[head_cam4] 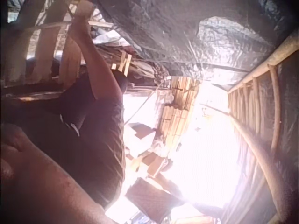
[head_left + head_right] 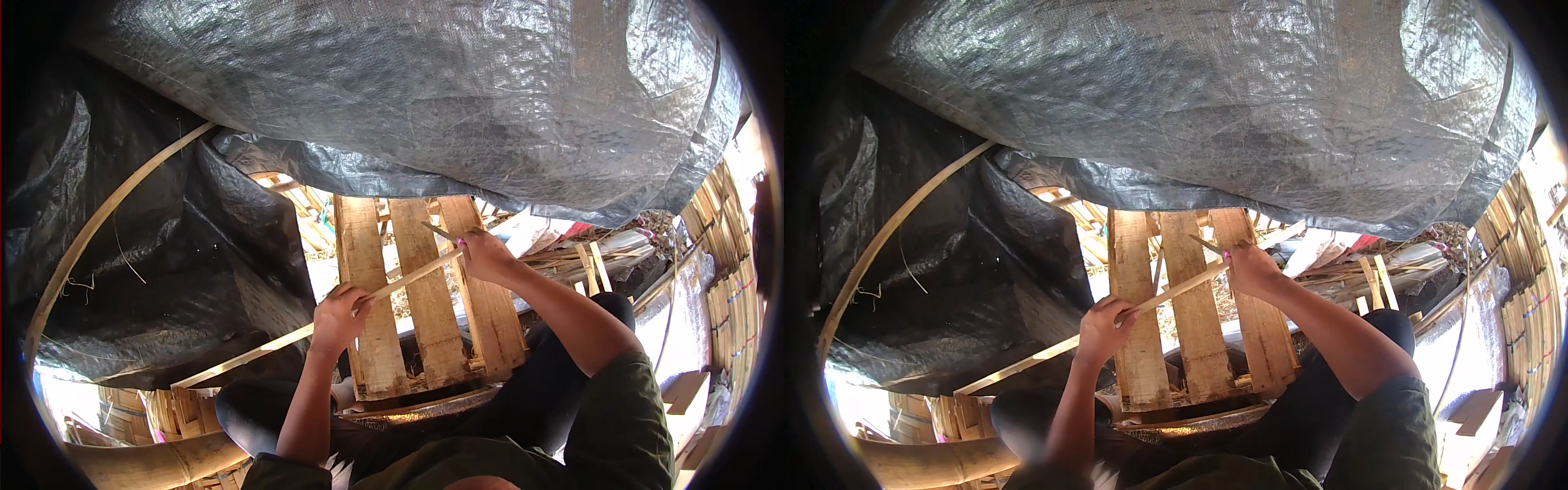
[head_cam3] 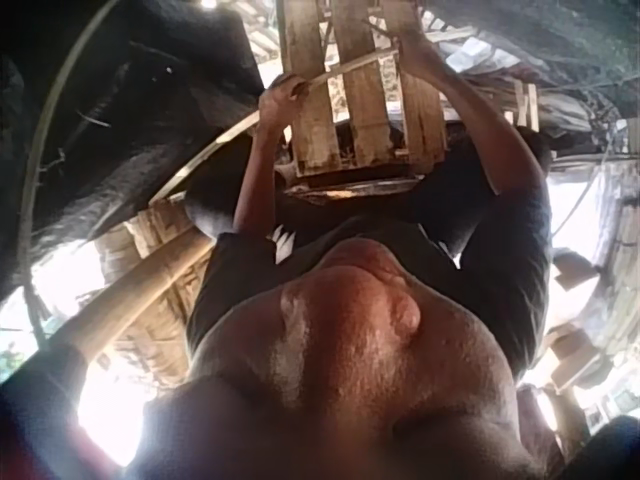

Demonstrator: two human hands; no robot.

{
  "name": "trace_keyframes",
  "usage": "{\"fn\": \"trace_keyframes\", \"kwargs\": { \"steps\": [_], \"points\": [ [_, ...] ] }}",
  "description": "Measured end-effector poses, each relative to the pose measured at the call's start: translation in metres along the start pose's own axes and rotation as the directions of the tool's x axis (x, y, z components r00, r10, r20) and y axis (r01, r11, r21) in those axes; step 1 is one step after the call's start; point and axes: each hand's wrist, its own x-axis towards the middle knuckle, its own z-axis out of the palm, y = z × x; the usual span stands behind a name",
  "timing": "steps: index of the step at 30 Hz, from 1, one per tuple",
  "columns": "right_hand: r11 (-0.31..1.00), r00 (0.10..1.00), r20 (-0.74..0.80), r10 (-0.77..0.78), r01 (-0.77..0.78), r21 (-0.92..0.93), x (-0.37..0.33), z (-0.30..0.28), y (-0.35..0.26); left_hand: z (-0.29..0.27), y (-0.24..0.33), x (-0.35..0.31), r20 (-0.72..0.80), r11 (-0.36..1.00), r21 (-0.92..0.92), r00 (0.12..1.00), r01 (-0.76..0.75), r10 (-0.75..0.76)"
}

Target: The person scrapes a thin wooden strip along its length using a knife while holding and repositioning the strip by hand.

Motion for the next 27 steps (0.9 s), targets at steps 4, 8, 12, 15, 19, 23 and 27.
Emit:
{"fn": "trace_keyframes", "kwargs": {
  "steps": [4,8,12,15,19,23,27],
  "points": [
    [0.999,0.999,0.037,0.035,-0.034,-0.031,0.002,0.001,-0.004,0.007,0.003,0.001,0.006,0.999,0.022,1.000,-0.030,0.030],
    [0.998,0.997,0.041,0.063,-0.063,-0.008,0.001,-0.008,-0.013,0.016,0.008,0.004,-0.022,0.999,0.043,0.999,-0.025,0.026],
    [0.985,0.976,0.144,0.166,-0.155,-0.079,-0.003,-0.012,-0.022,0.036,0.023,0.001,-0.114,0.985,0.175,0.993,0.002,0.019],
    [0.983,0.976,0.147,0.160,-0.143,-0.116,-0.003,-0.010,-0.024,0.045,0.025,-0.002,-0.167,0.974,0.226,0.986,0.019,0.020],
    [0.978,0.967,0.157,0.198,-0.184,-0.104,0.000,-0.011,-0.022,0.051,0.027,-0.002,-0.175,0.960,0.279,0.983,-0.012,0.063],
    [0.976,0.950,0.230,0.212,-0.194,-0.097,-0.001,-0.018,-0.031,0.052,0.028,-0.001,-0.157,0.956,0.295,0.986,-0.011,0.059],
    [0.979,0.944,0.282,0.170,-0.131,-0.154,0.003,-0.014,-0.032,0.059,0.026,-0.003,-0.191,0.942,0.334,0.977,-0.024,0.092]
  ]
}}
